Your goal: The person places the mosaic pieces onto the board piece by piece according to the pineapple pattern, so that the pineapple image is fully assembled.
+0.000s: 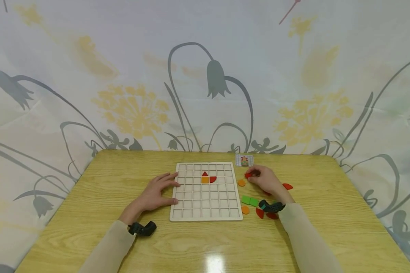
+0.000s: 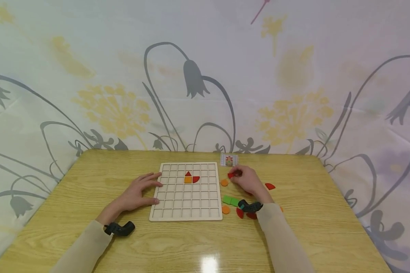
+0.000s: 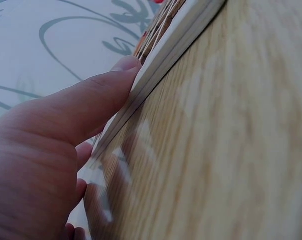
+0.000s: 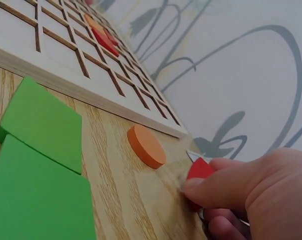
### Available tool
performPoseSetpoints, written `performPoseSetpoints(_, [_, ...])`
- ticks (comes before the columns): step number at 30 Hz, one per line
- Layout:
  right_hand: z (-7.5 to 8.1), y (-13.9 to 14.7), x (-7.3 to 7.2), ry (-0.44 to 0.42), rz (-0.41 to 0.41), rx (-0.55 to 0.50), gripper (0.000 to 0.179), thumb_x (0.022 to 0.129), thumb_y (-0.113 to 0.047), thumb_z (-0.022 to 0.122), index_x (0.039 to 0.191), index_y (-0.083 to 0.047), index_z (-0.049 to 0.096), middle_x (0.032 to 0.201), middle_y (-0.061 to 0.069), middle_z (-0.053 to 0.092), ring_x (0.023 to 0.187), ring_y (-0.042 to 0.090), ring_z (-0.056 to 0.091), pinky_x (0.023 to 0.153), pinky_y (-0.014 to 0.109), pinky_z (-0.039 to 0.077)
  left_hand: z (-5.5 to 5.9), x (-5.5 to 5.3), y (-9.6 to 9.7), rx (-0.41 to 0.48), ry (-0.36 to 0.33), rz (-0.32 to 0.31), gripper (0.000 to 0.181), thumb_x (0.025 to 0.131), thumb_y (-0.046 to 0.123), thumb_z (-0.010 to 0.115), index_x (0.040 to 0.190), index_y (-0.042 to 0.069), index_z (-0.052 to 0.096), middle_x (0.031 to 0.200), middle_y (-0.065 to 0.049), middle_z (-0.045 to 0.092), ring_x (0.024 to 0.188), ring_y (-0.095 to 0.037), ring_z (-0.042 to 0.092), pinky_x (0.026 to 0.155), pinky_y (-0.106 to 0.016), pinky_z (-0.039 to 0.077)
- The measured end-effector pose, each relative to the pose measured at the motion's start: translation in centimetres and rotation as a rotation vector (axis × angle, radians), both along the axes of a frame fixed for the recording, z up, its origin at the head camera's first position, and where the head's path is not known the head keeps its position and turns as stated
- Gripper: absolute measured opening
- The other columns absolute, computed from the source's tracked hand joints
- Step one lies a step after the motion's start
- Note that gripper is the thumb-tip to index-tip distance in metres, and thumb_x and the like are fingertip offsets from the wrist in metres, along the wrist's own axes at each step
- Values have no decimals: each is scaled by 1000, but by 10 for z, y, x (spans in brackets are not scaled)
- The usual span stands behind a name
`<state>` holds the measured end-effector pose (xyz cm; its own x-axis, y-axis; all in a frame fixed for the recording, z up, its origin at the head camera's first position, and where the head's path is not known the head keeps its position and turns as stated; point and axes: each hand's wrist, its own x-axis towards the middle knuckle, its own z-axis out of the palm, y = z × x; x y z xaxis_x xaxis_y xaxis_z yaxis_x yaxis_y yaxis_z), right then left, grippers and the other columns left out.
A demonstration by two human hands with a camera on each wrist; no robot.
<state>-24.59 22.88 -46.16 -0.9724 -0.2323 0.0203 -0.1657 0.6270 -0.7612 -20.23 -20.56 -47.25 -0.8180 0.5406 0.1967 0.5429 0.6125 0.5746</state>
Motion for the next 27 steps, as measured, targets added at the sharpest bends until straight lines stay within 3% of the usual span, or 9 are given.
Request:
performPoseSetpoints(6, [0,-2,-1,24,-56,-18,14,93,-6,68,107,-5,69,102,10,68,86,24,59,79,37,48,1,0,1,-2,-7,1,50,84,40,79,127,16,67,157,-8,39,146,-38,25,113,-64,17])
performPoseSetpoints(14, [5,-13,0,107,-102,-43,27,94,-6,67,121,-2,66,108,17,64,93,32,63,80,42,51,0,0,0,-5,-8,1,50,84,39,79,127,17,67,157,-7,38,147,-37,24,114,-63,16])
performPoseSetpoints(19, [10,-27,-1,116,-78,-99,27,94,-6,66,121,-1,67,110,17,65,95,32,63,82,42,52,0,-1,0,-4,-4,2,50,84,39,80,127,17,67,157,-7,38,146,-37,24,114,-63,16])
performPoseSetpoints(27, [14,-55,-3,127,18,-161,24,94,-3,65,117,3,68,104,14,67,89,29,66,74,32,54,2,0,1,0,-9,0,50,84,38,80,127,16,67,157,-8,39,146,-38,24,114,-63,16])
